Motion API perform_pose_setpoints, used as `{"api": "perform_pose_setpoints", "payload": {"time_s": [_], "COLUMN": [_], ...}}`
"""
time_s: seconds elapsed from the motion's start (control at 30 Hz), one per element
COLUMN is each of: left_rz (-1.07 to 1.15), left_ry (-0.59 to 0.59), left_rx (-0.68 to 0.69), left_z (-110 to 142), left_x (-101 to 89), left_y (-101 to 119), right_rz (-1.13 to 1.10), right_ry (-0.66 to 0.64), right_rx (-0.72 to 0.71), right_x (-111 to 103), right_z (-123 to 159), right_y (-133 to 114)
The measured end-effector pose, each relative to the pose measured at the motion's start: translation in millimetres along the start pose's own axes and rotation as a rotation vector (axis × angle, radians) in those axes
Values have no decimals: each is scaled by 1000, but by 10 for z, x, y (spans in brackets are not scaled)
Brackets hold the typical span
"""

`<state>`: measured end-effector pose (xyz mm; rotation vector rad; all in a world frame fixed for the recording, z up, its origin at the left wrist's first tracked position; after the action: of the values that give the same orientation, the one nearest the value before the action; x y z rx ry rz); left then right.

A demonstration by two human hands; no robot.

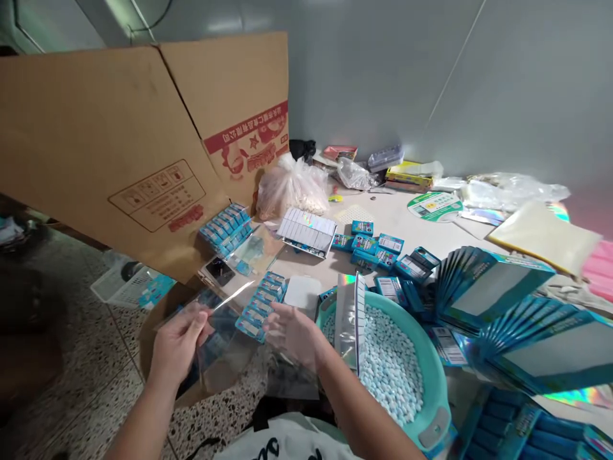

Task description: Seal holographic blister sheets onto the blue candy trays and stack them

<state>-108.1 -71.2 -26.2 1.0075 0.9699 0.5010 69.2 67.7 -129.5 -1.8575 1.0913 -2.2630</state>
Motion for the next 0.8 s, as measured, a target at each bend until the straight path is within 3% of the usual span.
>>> {"api": "perform_pose_setpoints", "payload": {"time_s": [0.07,0.13,0.23,0.37,0.43,0.53,0.6,0.7,0.8], "left_rz": [-68,-111,-76,-1,36,57,-19,-125,-179], "left_ry": [17,-39,-84,-183,-330,-539,-478,-278,-238], "left_rx": [23,28,-32,-34,-16,-69,-108,-103,-70], "left_z": [-25,-61,-182,-387,-447,-507,-651,-967,-1243], "left_x": [-32,3,-20,-54,19,170,157,38,-48], "left_y": [22,6,-115,-141,-100,-143,-247,-374,-420], "right_rz": [54,158,342,658,846,1026,1018,794,645], "right_ry": [-6,-33,-89,42,99,290,351,207,127], "right_rx": [43,64,29,-135,-198,-259,-260,-235,-249], "right_x": [84,176,327,340,348,294,325,568,723], "right_z": [156,232,179,-56,-154,-217,-259,-425,-605], "right_y": [-85,-166,-247,-390,-457,-585,-579,-375,-206]}}
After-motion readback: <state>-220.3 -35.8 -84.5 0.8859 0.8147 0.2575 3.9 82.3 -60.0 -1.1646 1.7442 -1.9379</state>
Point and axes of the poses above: each hand's wrist, its own z-axis away from the middle knuckle, its own x-axis out of the palm, y = z × x, the point moved 10 cm from there along -z, towards the middle knuckle, and after that the axes turned 13 degrees about -x, right-handed, at the moved point
